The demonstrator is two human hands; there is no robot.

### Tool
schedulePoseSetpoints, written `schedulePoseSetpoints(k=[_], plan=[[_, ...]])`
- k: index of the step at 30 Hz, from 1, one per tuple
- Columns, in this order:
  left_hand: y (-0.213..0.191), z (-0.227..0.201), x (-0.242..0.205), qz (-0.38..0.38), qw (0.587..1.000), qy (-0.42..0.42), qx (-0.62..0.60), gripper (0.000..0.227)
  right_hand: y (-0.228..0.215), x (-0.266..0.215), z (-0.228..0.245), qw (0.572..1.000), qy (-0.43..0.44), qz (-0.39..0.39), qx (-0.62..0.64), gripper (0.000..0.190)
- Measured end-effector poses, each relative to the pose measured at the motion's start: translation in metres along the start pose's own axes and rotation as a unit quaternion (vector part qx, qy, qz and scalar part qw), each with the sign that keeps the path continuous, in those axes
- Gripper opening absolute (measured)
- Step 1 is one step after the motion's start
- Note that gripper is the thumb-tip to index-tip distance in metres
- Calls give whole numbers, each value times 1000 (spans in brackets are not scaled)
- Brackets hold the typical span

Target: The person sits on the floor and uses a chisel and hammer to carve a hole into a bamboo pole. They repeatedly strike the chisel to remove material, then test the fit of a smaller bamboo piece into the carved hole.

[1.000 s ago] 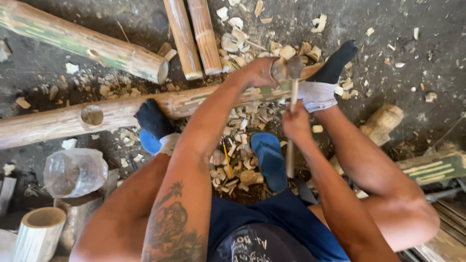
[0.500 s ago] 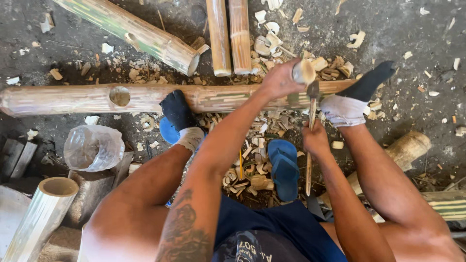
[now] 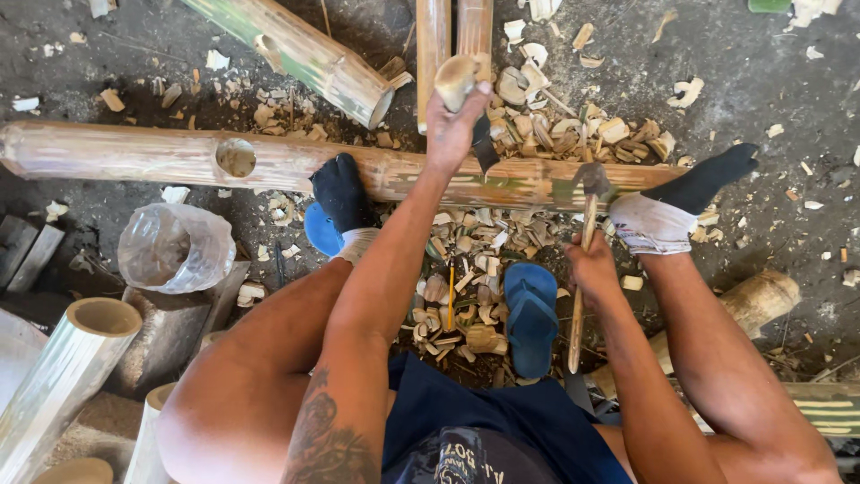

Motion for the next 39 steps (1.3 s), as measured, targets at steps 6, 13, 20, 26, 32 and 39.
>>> schedulePoseSetpoints(k=[6, 13, 20, 26, 32, 39], plan=[[-42, 24, 2, -81, 991, 35, -105, 31, -1, -12, 16, 1000, -5, -5, -25, 20], [-40, 32, 0, -70, 987, 42, -138, 32, 0, -12, 12, 1000, 2, 0, -30, 20], [-34, 23, -11, -79, 992, 25, -99, 31, 3, -6, 6, 997, -11, -18, -73, 20], [-23, 15, -6, -48, 999, 5, 1, 26, -2, -6, 10, 995, -6, -37, -95, 20], [12, 15, -2, 29, 994, -18, 104, 30, -19, -57, 133, 921, -240, -118, -284, 17], [5, 27, -33, -21, 989, -55, 132, 38, -33, -180, 338, 728, -545, -167, -381, 14]])
Point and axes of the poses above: each hand's wrist, its own x-axis towards the middle knuckle, its own y-axis out of the palm, z = x × y, the point moved 7 cm from there along x, towards the middle knuckle, and after that the axes turned 13 degrees about -x, right-handed, at the moved point
